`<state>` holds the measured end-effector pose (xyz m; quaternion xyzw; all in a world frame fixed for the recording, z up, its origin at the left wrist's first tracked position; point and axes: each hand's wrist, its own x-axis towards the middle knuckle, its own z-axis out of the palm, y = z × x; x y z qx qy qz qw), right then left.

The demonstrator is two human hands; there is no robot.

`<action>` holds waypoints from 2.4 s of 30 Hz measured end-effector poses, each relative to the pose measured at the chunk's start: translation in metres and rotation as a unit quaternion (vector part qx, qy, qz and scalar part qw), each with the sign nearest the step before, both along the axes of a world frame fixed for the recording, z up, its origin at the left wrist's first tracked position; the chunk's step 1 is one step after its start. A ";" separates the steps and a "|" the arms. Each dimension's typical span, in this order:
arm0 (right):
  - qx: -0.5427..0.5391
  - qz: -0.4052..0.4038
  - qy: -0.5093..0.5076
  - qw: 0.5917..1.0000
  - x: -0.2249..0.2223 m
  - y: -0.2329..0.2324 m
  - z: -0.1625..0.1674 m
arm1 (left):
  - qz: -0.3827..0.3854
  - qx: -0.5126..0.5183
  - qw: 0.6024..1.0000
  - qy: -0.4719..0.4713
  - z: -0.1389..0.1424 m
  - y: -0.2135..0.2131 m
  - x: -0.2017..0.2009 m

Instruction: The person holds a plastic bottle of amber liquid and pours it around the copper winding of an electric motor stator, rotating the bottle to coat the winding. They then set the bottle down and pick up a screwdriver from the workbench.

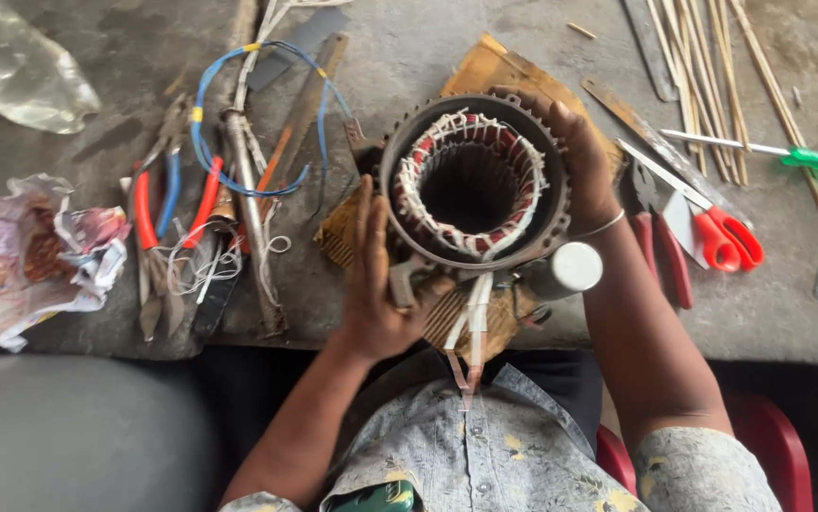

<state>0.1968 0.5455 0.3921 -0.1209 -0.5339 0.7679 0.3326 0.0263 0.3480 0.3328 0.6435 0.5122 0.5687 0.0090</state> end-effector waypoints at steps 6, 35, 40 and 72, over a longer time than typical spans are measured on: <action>0.022 -0.104 0.058 0.993 0.019 -0.040 -0.014 | -0.192 -0.031 0.980 -0.031 0.005 0.019 -0.045; 0.256 -0.284 -0.488 0.785 0.154 -0.037 0.010 | -0.258 -0.146 0.949 -0.103 0.015 0.028 -0.063; 0.261 -0.247 -0.421 0.833 0.151 -0.051 -0.003 | -0.269 -0.151 0.944 -0.113 0.010 0.026 -0.066; 0.609 -0.270 -0.650 0.365 0.232 0.038 -0.058 | -0.293 -0.177 0.922 -0.181 0.006 0.031 -0.066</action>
